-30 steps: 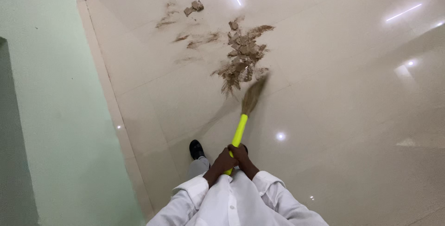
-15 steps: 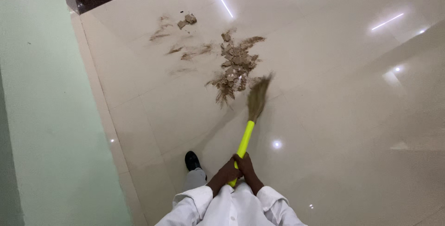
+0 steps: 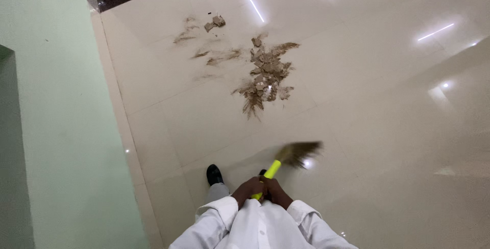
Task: The person sweeps debris across a floor using a broom, moving the material into a single pile.
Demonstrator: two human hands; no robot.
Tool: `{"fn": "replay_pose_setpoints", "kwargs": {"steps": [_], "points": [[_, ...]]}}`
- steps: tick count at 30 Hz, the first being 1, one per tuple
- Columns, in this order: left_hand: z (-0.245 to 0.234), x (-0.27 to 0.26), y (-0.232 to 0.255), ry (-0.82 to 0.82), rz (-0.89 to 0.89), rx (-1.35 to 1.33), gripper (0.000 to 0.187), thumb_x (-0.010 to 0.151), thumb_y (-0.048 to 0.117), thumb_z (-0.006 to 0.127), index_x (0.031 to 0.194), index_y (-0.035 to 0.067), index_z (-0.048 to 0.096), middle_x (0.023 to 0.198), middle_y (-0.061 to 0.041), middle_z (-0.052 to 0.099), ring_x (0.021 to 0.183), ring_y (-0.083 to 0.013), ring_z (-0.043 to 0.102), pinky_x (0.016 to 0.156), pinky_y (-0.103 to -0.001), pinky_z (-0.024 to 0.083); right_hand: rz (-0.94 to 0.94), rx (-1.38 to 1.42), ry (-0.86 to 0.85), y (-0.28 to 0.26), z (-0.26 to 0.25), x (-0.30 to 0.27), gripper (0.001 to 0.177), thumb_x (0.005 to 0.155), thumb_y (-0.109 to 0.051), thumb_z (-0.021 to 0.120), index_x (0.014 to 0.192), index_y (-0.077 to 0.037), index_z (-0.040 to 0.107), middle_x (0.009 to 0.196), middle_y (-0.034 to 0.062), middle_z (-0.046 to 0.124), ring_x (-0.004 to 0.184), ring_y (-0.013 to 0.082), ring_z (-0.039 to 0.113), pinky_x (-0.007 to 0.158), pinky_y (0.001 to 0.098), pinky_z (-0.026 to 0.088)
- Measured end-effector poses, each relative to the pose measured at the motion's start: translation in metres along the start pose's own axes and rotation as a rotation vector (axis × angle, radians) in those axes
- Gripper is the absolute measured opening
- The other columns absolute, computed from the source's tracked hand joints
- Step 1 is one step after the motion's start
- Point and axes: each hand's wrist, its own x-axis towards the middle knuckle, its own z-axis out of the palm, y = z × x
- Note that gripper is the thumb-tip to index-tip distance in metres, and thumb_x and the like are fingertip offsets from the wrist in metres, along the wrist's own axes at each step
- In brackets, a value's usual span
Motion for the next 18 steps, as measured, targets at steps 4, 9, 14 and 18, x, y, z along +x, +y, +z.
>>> {"fn": "replay_pose_setpoints", "kwargs": {"steps": [4,9,14,18], "points": [[0.005,-0.008,-0.017,0.125,-0.015,-0.587,0.031,0.083,0.004,0.070,0.108,-0.013,0.067,0.079,-0.021,0.071,0.063,-0.0306,0.071,0.053,-0.043,0.057,-0.223,-0.347,-0.069,-0.013,0.016,0.022,0.038,0.085,-0.032,0.075,0.104,-0.002,0.062,0.079,0.0089,0.071,0.062,0.0204,0.067,0.056,0.0391,0.057],[-0.004,-0.006,-0.021,0.310,0.097,-0.608,0.051,0.083,0.006,0.066,0.131,-0.004,0.052,0.087,-0.021,0.072,0.062,-0.0289,0.070,0.054,-0.042,0.058,-0.241,-0.395,-0.011,-0.023,0.027,0.034,0.045,0.088,-0.037,0.075,0.106,0.003,0.062,0.083,0.0118,0.069,0.066,0.0207,0.065,0.059,0.0372,0.055],[-0.007,-0.006,-0.023,0.299,0.157,-0.412,0.075,0.081,0.007,0.069,0.148,0.004,0.035,0.105,-0.024,0.071,0.079,-0.0332,0.073,0.068,-0.042,0.060,-0.457,-0.357,0.056,-0.023,0.026,0.033,0.044,0.085,-0.034,0.076,0.106,0.000,0.059,0.083,0.0096,0.067,0.069,0.0185,0.065,0.061,0.0351,0.055],[-0.011,-0.007,-0.025,0.415,0.392,-0.163,0.073,0.078,0.010,0.082,0.141,-0.001,0.046,0.113,-0.023,0.072,0.093,-0.0290,0.071,0.078,-0.040,0.059,-0.429,-0.357,0.081,-0.020,0.024,0.029,0.042,0.086,-0.031,0.075,0.099,0.007,0.063,0.078,0.0138,0.068,0.065,0.0211,0.066,0.056,0.0363,0.054]]}}
